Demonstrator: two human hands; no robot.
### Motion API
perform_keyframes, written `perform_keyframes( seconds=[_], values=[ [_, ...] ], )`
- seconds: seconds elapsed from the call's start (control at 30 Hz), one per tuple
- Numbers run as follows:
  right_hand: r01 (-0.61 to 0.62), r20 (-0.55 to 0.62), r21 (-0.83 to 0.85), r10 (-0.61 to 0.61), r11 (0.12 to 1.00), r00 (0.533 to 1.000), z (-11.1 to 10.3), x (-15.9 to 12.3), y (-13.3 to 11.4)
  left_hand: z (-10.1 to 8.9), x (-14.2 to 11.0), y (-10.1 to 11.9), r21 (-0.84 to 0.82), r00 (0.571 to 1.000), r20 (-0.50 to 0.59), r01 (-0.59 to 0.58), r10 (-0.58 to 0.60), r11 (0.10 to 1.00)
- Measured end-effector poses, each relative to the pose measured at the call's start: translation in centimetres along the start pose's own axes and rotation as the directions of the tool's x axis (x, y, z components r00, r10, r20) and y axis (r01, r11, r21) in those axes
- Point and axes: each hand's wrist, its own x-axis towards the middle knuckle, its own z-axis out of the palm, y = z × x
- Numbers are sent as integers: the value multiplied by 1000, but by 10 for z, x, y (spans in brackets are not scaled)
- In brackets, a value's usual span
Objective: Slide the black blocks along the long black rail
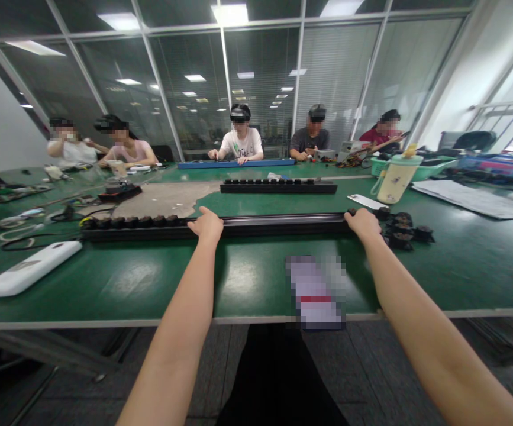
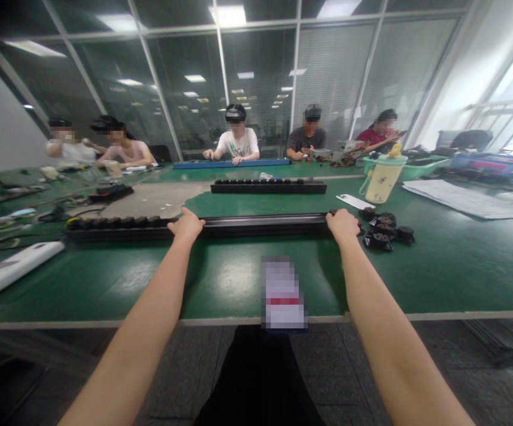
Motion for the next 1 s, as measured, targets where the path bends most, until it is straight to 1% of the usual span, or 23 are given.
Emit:
perform_keyframes(
  seconds=[0.23, 0.5, 0.63, 0.83, 1.0],
  values=[
    [3, -1, 6, -3, 1000, 1000, 1, 2, 2, -1, -1, 1, -2, 1000, 6, 4, -4, 1000],
    [-31, 2, 31, 31, 999, 1000, 2, 1, 1, 1, 1, -1, -2, 1000, -1, 3, -3, 1000],
    [-20, -21, 25, 21, 999, 1000, 2, 2, 1, 0, 1, -1, 3, 1000, 3, -5, 5, 1000],
    [27, -16, 12, -27, 1000, 1000, 0, 2, 4, 2, 1, 0, 10, 1000, -14, -1, 2, 1000],
    [14, -31, 34, -12, 999, 999, -2, -1, 3, 0, 0, 0, 6, 1000, -2, 7, -7, 1000]
  ],
)
